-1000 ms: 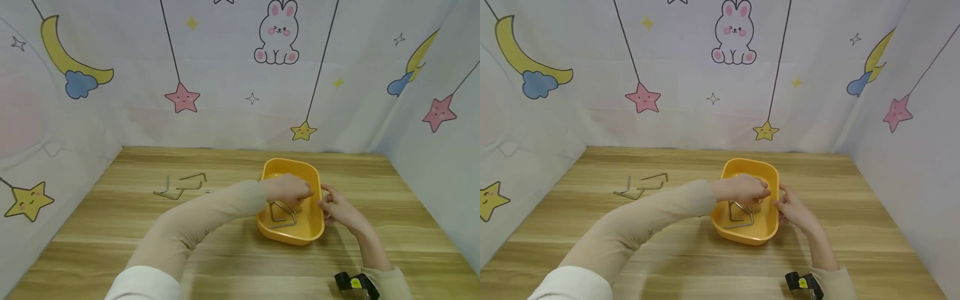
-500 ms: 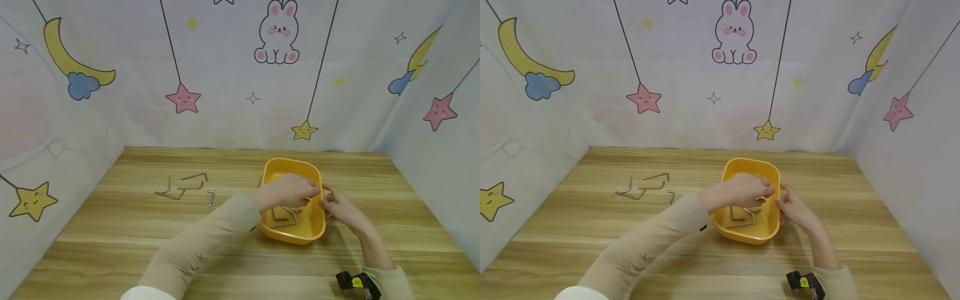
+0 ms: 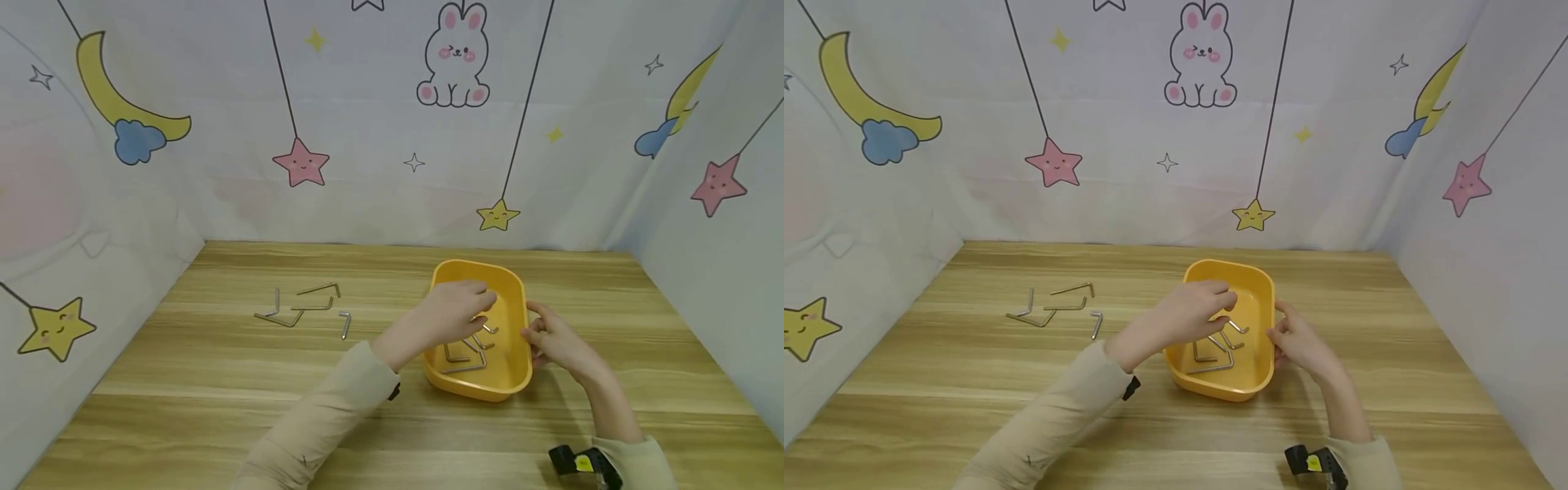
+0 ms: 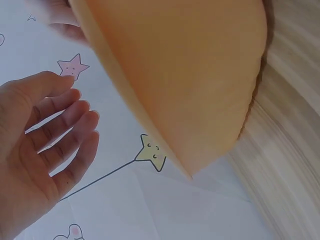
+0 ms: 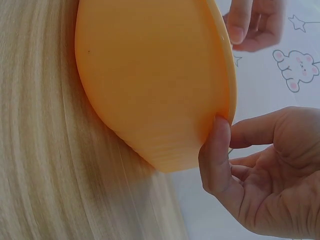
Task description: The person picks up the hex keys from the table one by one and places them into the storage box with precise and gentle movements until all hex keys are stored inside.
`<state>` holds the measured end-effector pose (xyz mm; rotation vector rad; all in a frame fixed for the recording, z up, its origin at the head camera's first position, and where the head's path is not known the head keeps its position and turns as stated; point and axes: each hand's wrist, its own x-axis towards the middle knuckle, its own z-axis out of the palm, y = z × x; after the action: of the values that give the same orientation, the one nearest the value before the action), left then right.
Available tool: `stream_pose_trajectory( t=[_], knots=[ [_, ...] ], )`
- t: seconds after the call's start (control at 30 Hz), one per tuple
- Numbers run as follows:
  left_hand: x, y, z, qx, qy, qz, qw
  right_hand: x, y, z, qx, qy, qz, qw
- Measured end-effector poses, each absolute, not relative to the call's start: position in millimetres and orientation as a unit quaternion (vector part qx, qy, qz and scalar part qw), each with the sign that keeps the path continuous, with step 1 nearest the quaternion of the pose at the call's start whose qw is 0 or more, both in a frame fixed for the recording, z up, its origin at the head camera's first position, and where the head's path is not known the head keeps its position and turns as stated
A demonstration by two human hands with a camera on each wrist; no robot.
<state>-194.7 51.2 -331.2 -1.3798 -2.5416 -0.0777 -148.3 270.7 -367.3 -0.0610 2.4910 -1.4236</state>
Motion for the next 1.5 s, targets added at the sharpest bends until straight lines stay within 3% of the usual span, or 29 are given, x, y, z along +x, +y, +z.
stream_pose_trajectory(
  t=[0.5,0.83,1.5],
  knots=[
    [-175,3,-338,-0.353,-0.911,-0.126,0.172,-145,272,-366,-0.019,0.861,-0.489,0.139],
    [-170,-27,-345,-0.215,-0.954,-0.164,0.128,-147,271,-367,-0.014,0.863,-0.486,0.14],
    [-199,-69,-378,-0.128,-0.985,-0.114,0.031,-149,271,-366,-0.011,0.863,-0.486,0.139]
  ],
)
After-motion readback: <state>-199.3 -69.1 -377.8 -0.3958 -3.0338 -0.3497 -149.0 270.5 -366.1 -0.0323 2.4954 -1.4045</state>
